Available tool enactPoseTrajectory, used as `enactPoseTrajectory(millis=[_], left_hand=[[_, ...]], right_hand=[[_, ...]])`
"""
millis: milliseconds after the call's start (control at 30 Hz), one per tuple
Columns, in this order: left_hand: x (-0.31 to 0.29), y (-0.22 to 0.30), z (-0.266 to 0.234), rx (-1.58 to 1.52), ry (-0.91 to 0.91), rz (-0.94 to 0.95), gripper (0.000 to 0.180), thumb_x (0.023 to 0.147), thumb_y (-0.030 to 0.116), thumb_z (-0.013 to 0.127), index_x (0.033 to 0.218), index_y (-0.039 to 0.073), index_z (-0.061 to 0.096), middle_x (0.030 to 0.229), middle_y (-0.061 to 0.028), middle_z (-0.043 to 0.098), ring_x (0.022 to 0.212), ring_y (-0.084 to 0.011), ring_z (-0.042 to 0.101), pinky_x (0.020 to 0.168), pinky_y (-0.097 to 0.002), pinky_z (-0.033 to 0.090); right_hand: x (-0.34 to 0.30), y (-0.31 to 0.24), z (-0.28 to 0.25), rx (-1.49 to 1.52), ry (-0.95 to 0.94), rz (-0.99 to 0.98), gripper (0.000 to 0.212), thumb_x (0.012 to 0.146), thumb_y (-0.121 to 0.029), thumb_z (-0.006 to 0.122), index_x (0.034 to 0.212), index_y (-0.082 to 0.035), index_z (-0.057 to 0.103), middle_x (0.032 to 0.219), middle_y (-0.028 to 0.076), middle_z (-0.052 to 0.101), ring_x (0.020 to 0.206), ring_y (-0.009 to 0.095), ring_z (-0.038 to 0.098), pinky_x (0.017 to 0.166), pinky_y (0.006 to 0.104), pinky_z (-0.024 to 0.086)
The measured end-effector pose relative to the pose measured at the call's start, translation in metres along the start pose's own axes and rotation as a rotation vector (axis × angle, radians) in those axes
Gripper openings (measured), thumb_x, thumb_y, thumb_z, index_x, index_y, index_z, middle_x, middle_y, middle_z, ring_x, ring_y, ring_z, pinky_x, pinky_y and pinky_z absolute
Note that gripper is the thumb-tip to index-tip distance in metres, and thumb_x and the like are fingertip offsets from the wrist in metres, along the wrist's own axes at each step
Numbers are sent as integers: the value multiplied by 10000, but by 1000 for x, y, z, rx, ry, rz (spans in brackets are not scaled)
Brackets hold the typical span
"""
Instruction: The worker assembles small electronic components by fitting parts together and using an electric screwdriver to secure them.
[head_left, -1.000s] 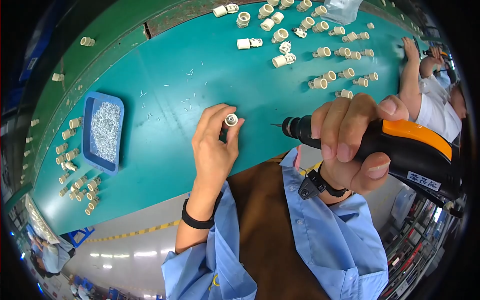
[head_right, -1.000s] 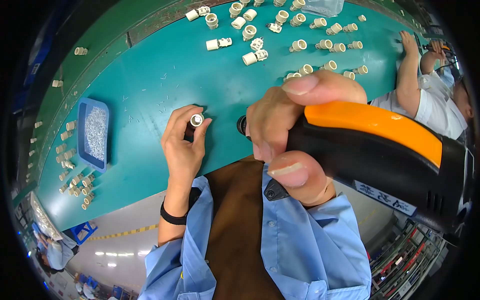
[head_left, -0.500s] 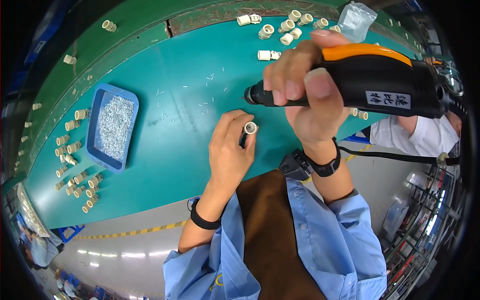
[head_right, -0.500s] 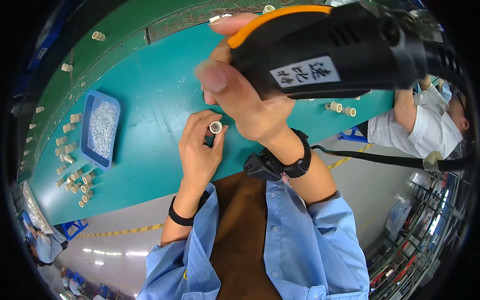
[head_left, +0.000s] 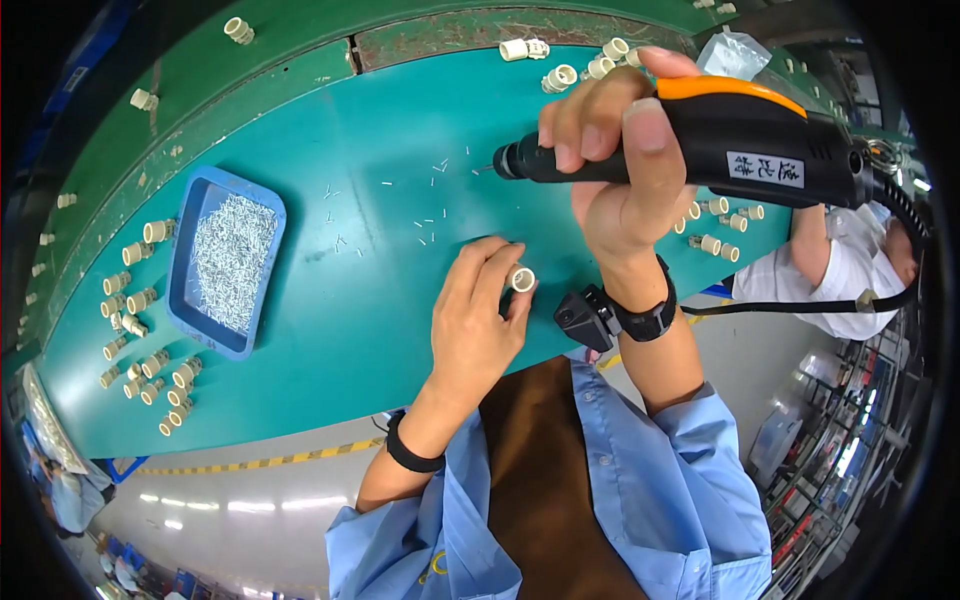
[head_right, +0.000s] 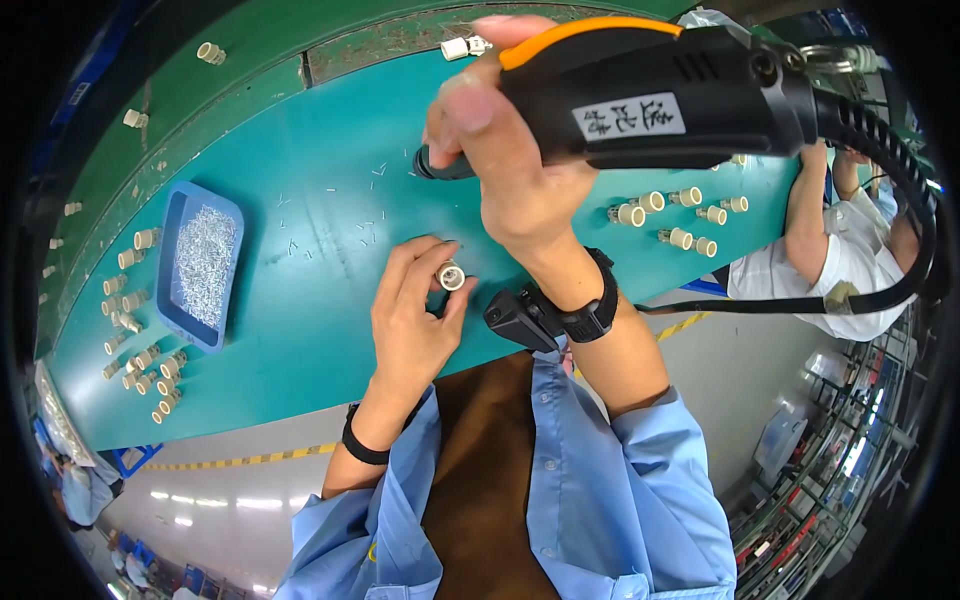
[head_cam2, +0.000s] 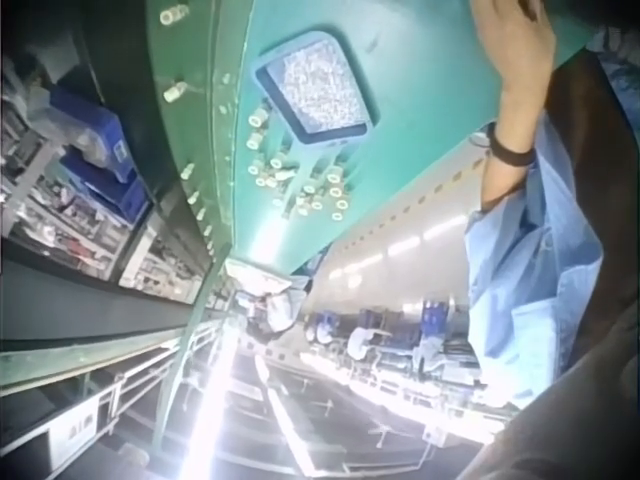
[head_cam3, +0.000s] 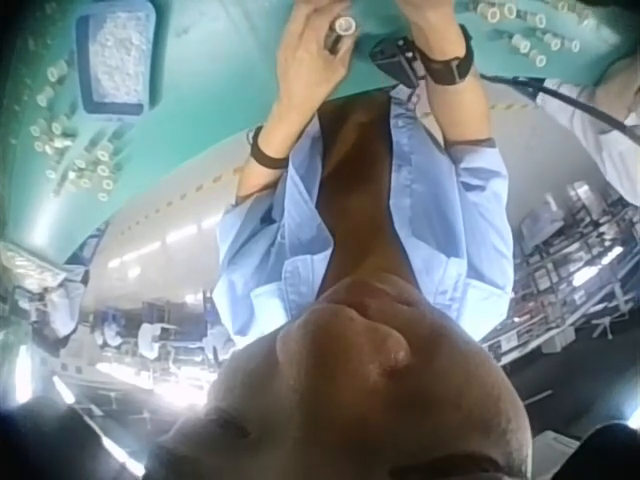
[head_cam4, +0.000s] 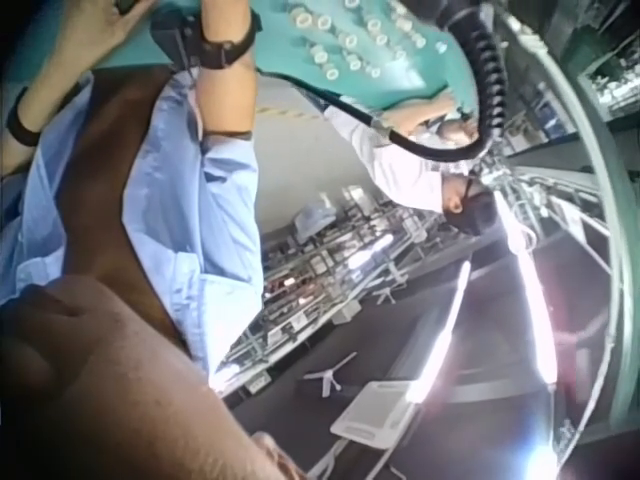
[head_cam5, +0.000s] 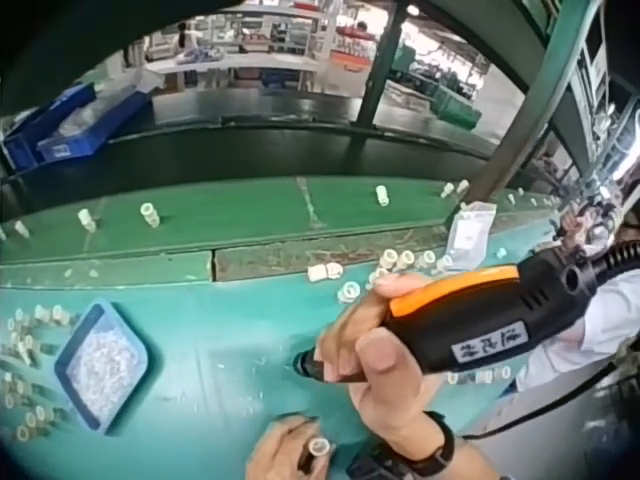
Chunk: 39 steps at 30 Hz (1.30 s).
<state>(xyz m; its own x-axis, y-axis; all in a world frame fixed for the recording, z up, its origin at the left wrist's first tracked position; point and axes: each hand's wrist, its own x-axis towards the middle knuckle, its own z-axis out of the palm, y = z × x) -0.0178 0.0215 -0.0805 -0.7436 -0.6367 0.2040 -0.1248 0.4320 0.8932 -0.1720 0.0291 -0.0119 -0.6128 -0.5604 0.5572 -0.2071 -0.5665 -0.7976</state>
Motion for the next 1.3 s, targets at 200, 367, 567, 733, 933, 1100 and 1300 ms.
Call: enactPoseTrajectory(millis=[200,367,567,733,933,1100,1300], left_hand=[[-2,10,-13,-10,-38,-45,488,639,-43,750,1093,21,582,1005,-95,567,664,-173,542,586,-259,473],[-4,18,-40,-80,2,-133,459,656,-29,750,1088,22,602,988,-83,562,607,-130,491,549,-227,417],[18,32,-44,25,117,48,362,687,-35,731,1032,2,628,953,-98,553,641,-165,512,526,-258,441],[20,41,-31,1,70,66,346,693,-46,722,1024,0,632,940,-96,550,650,-158,520,528,-252,435],[6,34,-20,-93,92,87,226,713,-76,692,927,-15,657,850,-86,555,652,-155,538,531,-251,434],[4,34,-17,-105,148,123,178,705,-104,682,861,-21,663,791,-83,560,635,-155,544,513,-249,430],[1,35,-18,-77,169,185,194,676,-88,719,839,3,667,784,-86,568,626,-157,549,491,-243,429]], right_hand=[[10,15,-5,-30,-10,-82,371,899,-231,504,1208,-54,399,668,35,453,536,157,465,565,353,434],[6,-8,-5,59,37,-77,369,905,-261,492,1217,-84,408,693,22,446,561,145,460,584,338,423],[-3,-62,-13,256,7,-31,395,921,-319,472,1256,-122,403,705,-5,448,583,127,461,603,317,411],[-10,-77,-27,354,-321,-49,449,923,-362,488,1294,-127,391,716,-20,467,595,119,470,607,312,410],[-24,-88,-27,349,-293,-26,468,912,-359,529,1293,-129,387,725,-18,480,604,121,486,609,308,412],[-24,-97,-33,344,-329,-69,460,916,-362,521,1291,-137,379,730,-20,487,601,116,492,614,307,417],[-23,-106,-35,357,-421,-78,480,913,-381,524,1299,-140,372,735,-30,497,603,105,503,616,308,422]])
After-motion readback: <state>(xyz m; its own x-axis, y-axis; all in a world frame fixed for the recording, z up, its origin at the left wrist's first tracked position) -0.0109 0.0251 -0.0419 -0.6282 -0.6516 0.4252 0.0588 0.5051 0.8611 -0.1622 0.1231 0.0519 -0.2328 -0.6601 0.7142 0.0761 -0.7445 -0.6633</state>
